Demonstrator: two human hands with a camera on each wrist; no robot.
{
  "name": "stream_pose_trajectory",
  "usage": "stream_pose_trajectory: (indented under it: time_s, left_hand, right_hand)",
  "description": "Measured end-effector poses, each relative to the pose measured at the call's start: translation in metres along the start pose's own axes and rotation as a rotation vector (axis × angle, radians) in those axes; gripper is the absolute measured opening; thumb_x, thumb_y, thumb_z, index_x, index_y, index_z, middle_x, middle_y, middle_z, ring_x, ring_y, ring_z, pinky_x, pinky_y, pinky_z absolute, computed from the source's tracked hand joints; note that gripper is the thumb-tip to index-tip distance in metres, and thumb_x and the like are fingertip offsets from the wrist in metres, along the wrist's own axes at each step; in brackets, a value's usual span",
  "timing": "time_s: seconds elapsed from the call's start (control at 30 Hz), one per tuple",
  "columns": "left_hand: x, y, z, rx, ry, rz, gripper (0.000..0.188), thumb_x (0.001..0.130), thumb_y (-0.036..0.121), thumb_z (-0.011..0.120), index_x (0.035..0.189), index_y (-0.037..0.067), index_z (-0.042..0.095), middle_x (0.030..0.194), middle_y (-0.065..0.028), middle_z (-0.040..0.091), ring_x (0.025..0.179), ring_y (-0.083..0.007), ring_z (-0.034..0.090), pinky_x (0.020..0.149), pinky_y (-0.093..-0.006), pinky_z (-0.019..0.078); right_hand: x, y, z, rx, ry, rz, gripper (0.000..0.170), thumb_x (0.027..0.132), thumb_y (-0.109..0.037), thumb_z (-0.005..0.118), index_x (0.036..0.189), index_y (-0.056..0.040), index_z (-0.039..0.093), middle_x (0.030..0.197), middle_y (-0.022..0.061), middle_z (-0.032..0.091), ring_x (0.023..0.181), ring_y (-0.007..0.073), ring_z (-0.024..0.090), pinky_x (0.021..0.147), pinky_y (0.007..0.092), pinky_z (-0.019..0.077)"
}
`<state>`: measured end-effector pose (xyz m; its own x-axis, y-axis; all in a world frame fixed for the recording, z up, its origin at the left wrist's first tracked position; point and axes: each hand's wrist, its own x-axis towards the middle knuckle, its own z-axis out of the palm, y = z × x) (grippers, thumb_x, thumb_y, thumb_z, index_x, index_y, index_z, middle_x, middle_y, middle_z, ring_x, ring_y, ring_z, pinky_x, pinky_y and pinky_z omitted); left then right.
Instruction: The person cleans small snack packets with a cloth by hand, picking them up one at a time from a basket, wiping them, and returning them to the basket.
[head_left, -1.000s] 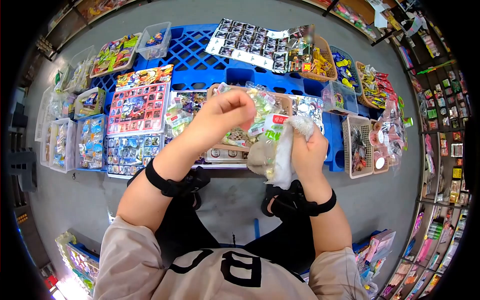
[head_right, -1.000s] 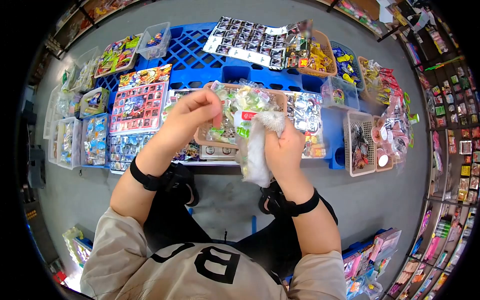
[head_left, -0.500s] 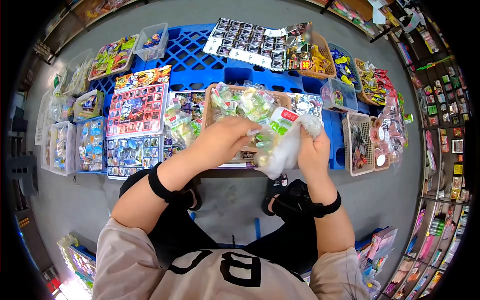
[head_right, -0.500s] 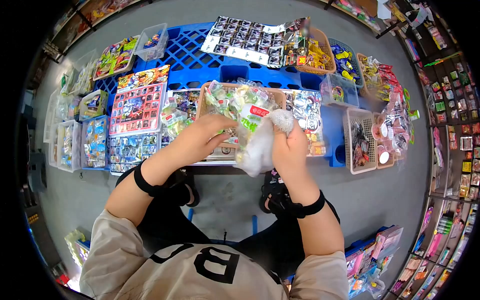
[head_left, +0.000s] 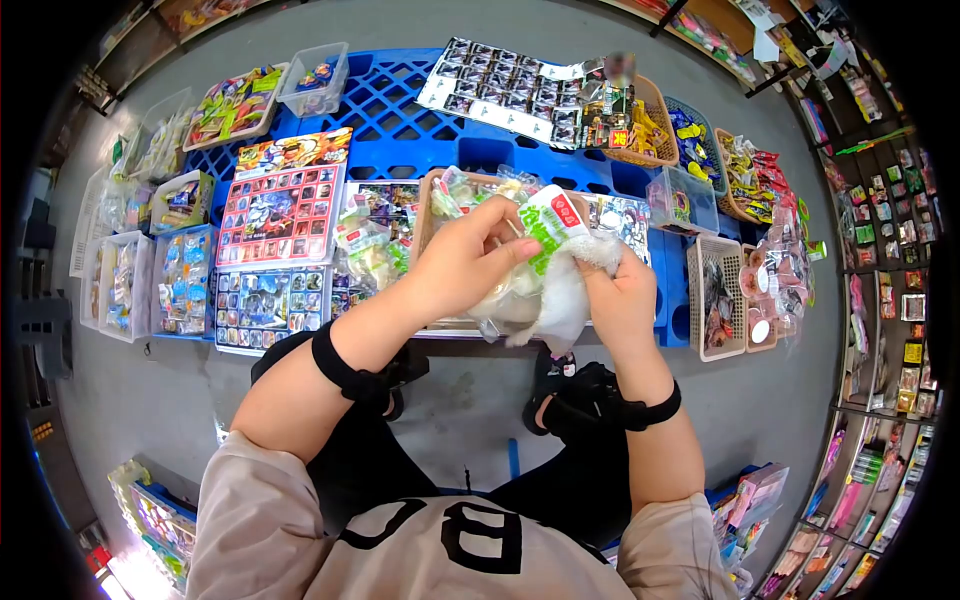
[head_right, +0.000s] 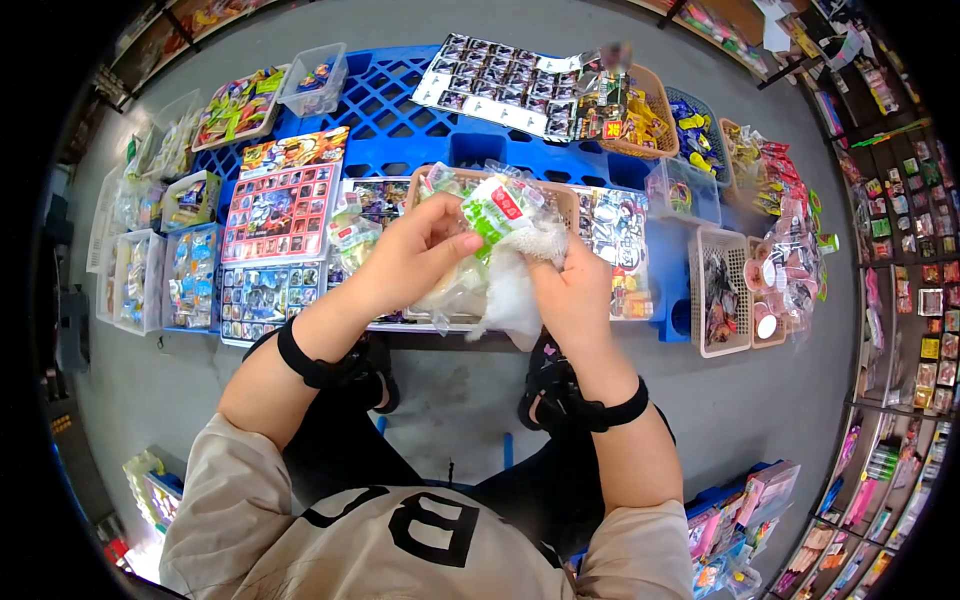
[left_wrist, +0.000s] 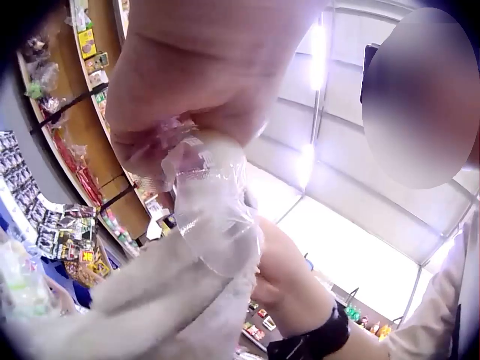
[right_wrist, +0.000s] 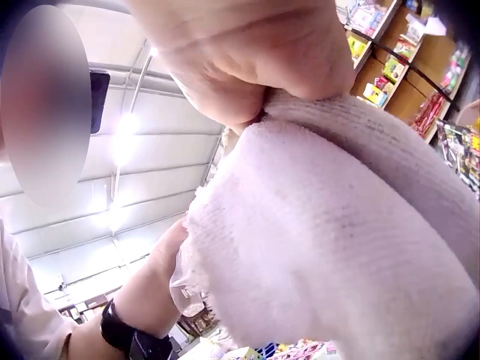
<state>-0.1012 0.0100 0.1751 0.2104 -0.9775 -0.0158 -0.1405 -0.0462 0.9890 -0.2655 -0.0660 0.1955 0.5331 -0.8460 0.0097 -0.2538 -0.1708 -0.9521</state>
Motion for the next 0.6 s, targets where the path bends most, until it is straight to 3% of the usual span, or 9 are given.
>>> stream_pose_trajectory:
  time_s: [0.13,0.2,0.23,0.27,0.33,0.4,0.47,0.5,0.6]
  left_hand:
    - [-0.005,0.02,-0.012,0.212,-0.046,-0.034,0.027,0.078,0.016,0.062,0.098,0.003,0.049,0.067,-0.0034,0.055,0.057,-0.0068,0.048,0.054,-0.0223,0.0392]
    - [-0.008,0.018,-0.008,0.33,-0.098,0.238,0.025,0.075,0.022,0.062,0.087,0.004,0.05,0.062,-0.0104,0.057,0.057,-0.0245,0.057,0.052,-0.0325,0.0424]
    - [-0.01,0.021,-0.004,0.358,-0.101,0.218,0.022,0.075,0.019,0.059,0.089,0.005,0.051,0.068,-0.0126,0.058,0.064,-0.0313,0.057,0.057,-0.0377,0.0437]
    - [-0.011,0.018,0.002,0.356,-0.1,0.219,0.022,0.075,0.019,0.059,0.089,0.005,0.051,0.068,-0.0126,0.058,0.064,-0.0313,0.057,0.057,-0.0377,0.0437]
    - [-0.012,0.009,0.011,0.458,-0.03,0.411,0.016,0.075,0.013,0.054,0.088,0.005,0.051,0.071,-0.014,0.058,0.067,-0.0332,0.057,0.059,-0.0395,0.0442]
    - [-0.012,0.007,0.014,0.449,-0.049,0.363,0.015,0.074,0.008,0.049,0.088,0.004,0.05,0.076,-0.0159,0.058,0.071,-0.0354,0.056,0.061,-0.0408,0.0445]
    - [-0.013,0.008,0.017,0.25,-0.088,0.179,0.012,0.075,0.006,0.048,0.086,0.004,0.049,0.077,-0.0167,0.058,0.072,-0.0369,0.055,0.06,-0.0402,0.0443]
    - [-0.015,0.011,0.018,0.249,-0.089,0.181,0.012,0.075,0.006,0.048,0.086,0.004,0.049,0.077,-0.0167,0.058,0.072,-0.0369,0.055,0.06,-0.0402,0.0443]
    - [-0.018,0.016,0.02,0.088,0.006,0.202,0.01,0.075,0.003,0.048,0.086,0.002,0.049,0.074,-0.0182,0.056,0.068,-0.034,0.056,0.058,-0.0367,0.0442]
  right_hand:
    - [0.002,0.005,-0.01,-0.052,-0.126,0.024,0.025,0.075,-0.008,0.058,0.099,-0.0003,0.055,0.087,0.0082,0.062,0.079,0.0108,0.056,0.068,0.026,0.0448]
    - [0.002,0.006,-0.009,0.075,-0.28,-0.08,0.026,0.075,-0.008,0.058,0.1,-0.0007,0.054,0.086,0.0074,0.061,0.077,0.0107,0.056,0.067,0.0259,0.045]
    - [0.001,0.009,-0.006,0.06,-0.263,-0.056,0.026,0.074,-0.008,0.057,0.099,-0.0011,0.053,0.084,0.0066,0.06,0.076,0.011,0.056,0.066,0.0262,0.0452]
    - [0.001,0.011,-0.003,0.058,-0.264,-0.057,0.026,0.074,-0.008,0.057,0.099,-0.0011,0.053,0.084,0.0066,0.06,0.076,0.011,0.056,0.066,0.0262,0.0452]
    - [0.001,0.012,0.004,0.083,-0.161,-0.066,0.024,0.073,-0.008,0.057,0.097,-0.0017,0.054,0.086,0.0066,0.06,0.077,0.0113,0.056,0.067,0.0263,0.0451]
    - [0.001,0.008,0.014,0.069,-0.05,-0.095,0.022,0.073,-0.008,0.058,0.093,-0.0017,0.055,0.081,0.0088,0.062,0.072,0.0156,0.059,0.064,0.0278,0.046]
    - [-0.001,0.008,0.016,-0.224,0.116,-0.277,0.02,0.072,-0.009,0.058,0.09,-0.0014,0.055,0.075,0.0121,0.062,0.065,0.0218,0.062,0.059,0.0302,0.0465]
    - [-0.001,0.006,0.017,-0.243,0.162,-0.355,0.017,0.073,-0.01,0.058,0.087,-0.0009,0.056,0.07,0.0143,0.061,0.062,0.0258,0.062,0.055,0.0317,0.0464]
    - [-0.003,-0.006,0.014,-0.234,0.174,-0.323,0.015,0.073,-0.01,0.058,0.085,-0.001,0.057,0.071,0.0142,0.061,0.064,0.0249,0.062,0.056,0.0308,0.0465]
